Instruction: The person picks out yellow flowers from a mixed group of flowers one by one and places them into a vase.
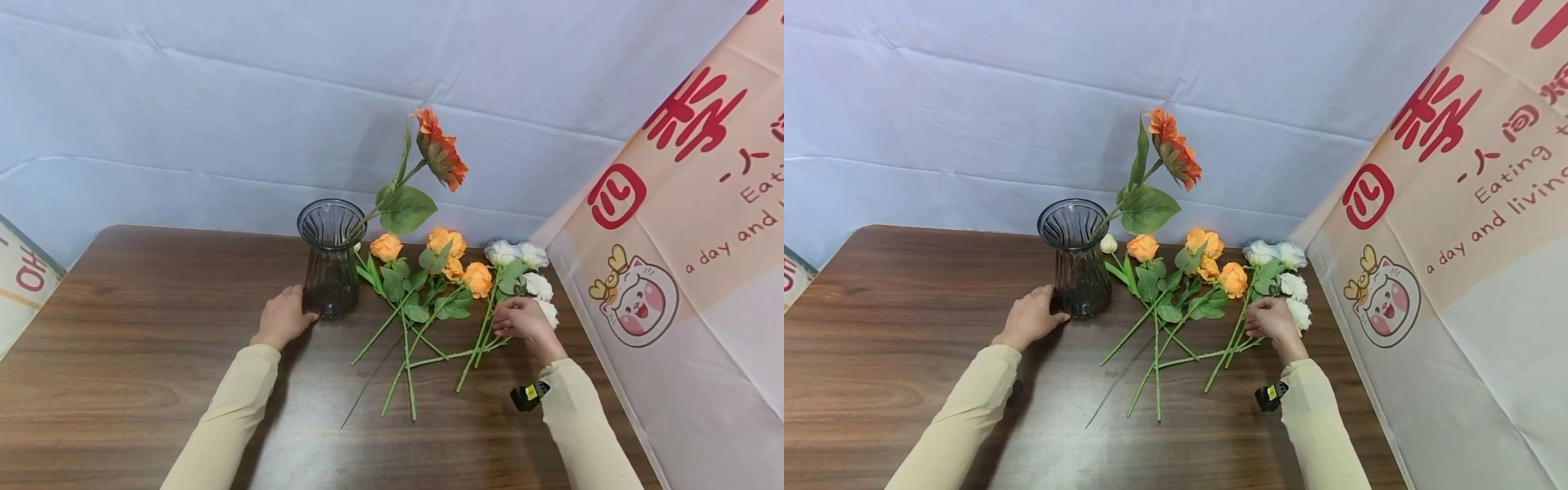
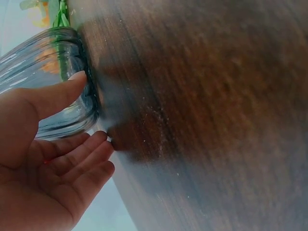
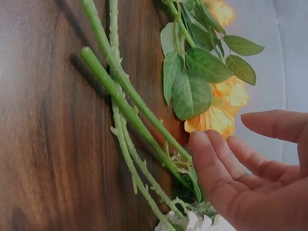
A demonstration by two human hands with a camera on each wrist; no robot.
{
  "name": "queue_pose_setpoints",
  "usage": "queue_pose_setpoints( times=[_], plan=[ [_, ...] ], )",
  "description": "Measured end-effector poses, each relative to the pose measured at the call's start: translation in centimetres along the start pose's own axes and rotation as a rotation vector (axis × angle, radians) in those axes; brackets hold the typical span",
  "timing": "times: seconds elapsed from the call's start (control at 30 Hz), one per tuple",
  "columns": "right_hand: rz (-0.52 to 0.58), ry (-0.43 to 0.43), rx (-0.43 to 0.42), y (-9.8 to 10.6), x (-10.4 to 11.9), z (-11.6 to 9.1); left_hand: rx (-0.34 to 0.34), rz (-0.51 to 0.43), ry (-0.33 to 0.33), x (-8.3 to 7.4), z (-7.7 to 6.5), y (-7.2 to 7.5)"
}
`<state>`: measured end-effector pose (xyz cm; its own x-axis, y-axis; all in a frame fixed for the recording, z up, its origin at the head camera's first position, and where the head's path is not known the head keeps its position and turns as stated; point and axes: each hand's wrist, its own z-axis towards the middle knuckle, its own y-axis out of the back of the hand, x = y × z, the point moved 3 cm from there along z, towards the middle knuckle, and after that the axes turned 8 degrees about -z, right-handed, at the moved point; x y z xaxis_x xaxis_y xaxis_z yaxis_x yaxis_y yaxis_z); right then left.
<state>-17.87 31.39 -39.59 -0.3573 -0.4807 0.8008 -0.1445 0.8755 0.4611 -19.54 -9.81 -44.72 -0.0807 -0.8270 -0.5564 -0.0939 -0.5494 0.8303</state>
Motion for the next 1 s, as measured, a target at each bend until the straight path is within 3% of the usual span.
queue_pose_setpoints(
  times=[1.0],
  plan=[
    [0.039, -0.006, 0.114, -7.6, 1.1, 1.5, 0.007, 0.001, 0.002, 0.1, 0.1, -0.1]
  ],
)
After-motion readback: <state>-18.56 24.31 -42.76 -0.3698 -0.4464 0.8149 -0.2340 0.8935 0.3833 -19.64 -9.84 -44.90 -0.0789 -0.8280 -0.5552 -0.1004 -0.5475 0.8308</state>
